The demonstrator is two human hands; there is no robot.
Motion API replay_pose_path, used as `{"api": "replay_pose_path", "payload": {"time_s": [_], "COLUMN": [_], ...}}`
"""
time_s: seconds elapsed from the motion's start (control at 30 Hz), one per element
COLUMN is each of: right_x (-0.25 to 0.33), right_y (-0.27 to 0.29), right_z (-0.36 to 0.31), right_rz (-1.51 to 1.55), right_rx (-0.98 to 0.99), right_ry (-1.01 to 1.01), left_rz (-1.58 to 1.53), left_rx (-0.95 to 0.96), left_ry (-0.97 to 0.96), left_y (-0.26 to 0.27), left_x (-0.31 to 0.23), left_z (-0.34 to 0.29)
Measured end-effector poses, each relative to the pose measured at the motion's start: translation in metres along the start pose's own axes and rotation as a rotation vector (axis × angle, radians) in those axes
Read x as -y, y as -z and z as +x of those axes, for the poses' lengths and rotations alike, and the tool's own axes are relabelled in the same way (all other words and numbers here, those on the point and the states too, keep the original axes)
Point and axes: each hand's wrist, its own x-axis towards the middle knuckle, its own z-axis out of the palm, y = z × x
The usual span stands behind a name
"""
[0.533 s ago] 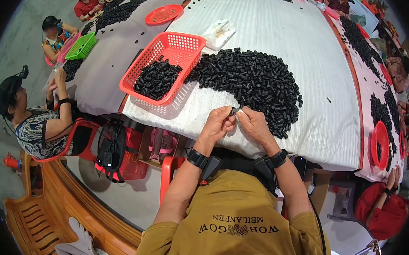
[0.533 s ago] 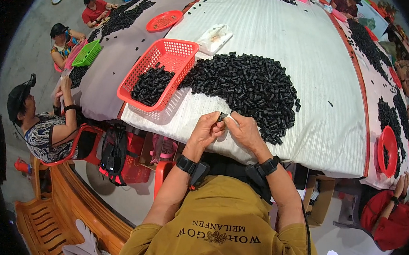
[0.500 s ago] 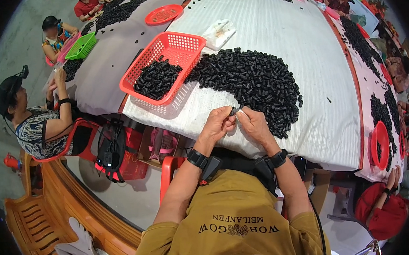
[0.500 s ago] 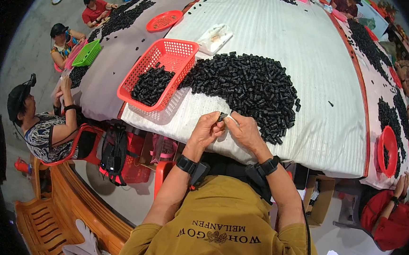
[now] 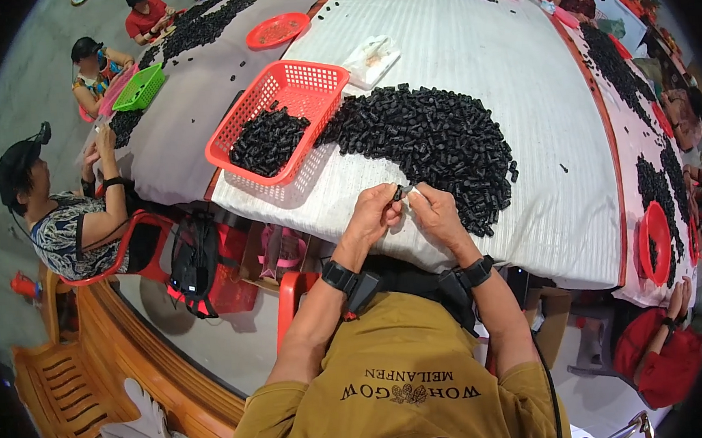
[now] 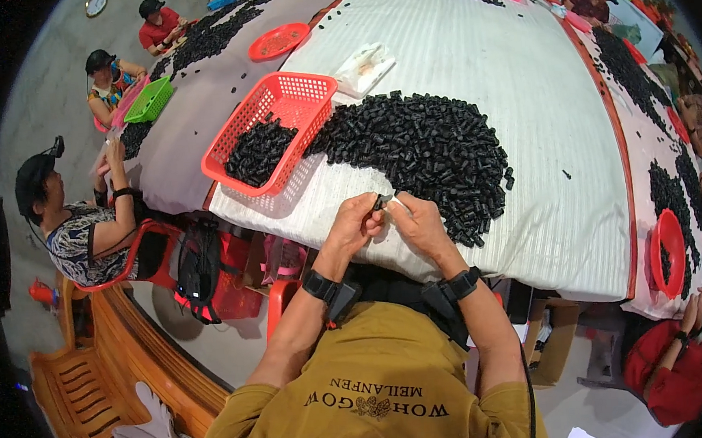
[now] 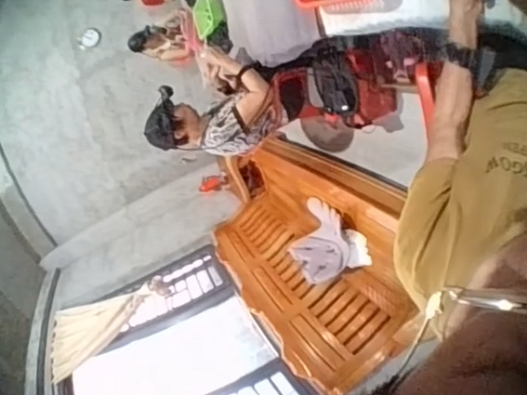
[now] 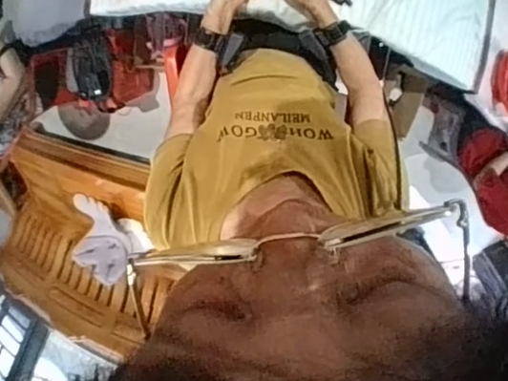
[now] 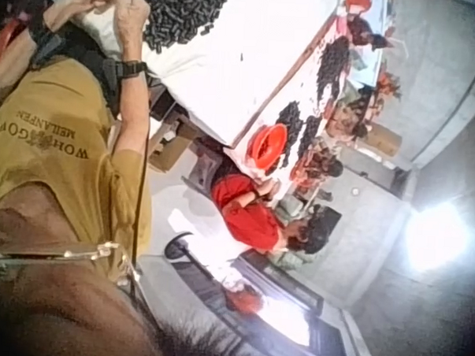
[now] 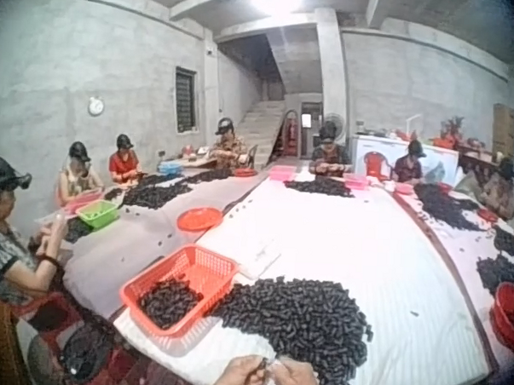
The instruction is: Sorting small black plastic components on a table into baskets.
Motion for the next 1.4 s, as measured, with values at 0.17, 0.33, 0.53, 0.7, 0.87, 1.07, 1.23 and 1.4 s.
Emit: {"api": "replay_pose_path", "payload": {"time_s": [0.17, 0.33, 0.53, 0.7, 0.87, 1.07, 1.23, 1.4], "right_x": [-0.001, 0.012, 0.011, 0.009, 0.008, 0.005, 0.009, 0.007], "right_y": [0.004, 0.010, 0.014, 0.014, 0.011, 0.012, 0.013, 0.013], "right_z": [-0.003, -0.003, -0.003, -0.004, -0.004, -0.005, -0.003, -0.003], "right_rz": [0.239, 0.396, 0.468, 0.475, 0.482, 0.454, 0.462, 0.372], "right_rx": [0.035, -0.002, -0.140, -0.220, -0.202, -0.156, -0.142, -0.113], "right_ry": [-0.099, -0.192, -0.225, -0.211, -0.198, -0.182, -0.189, -0.203], "left_rz": [0.387, 0.720, 1.136, 1.249, 1.500, 1.776, 1.393, 0.437], "left_rx": [-0.362, -0.622, -1.013, -0.423, -0.256, -0.233, -0.267, -0.128], "left_ry": [-0.304, -0.867, -0.944, -0.675, -0.610, -0.649, -0.524, -0.076], "left_y": [-0.020, 0.014, 0.031, 0.001, -0.020, -0.030, -0.012, -0.020], "left_x": [-0.048, -0.142, -0.153, -0.056, 0.003, 0.011, 0.003, -0.008], "left_z": [-0.017, -0.033, -0.042, -0.002, 0.023, 0.023, 0.017, -0.006]}}
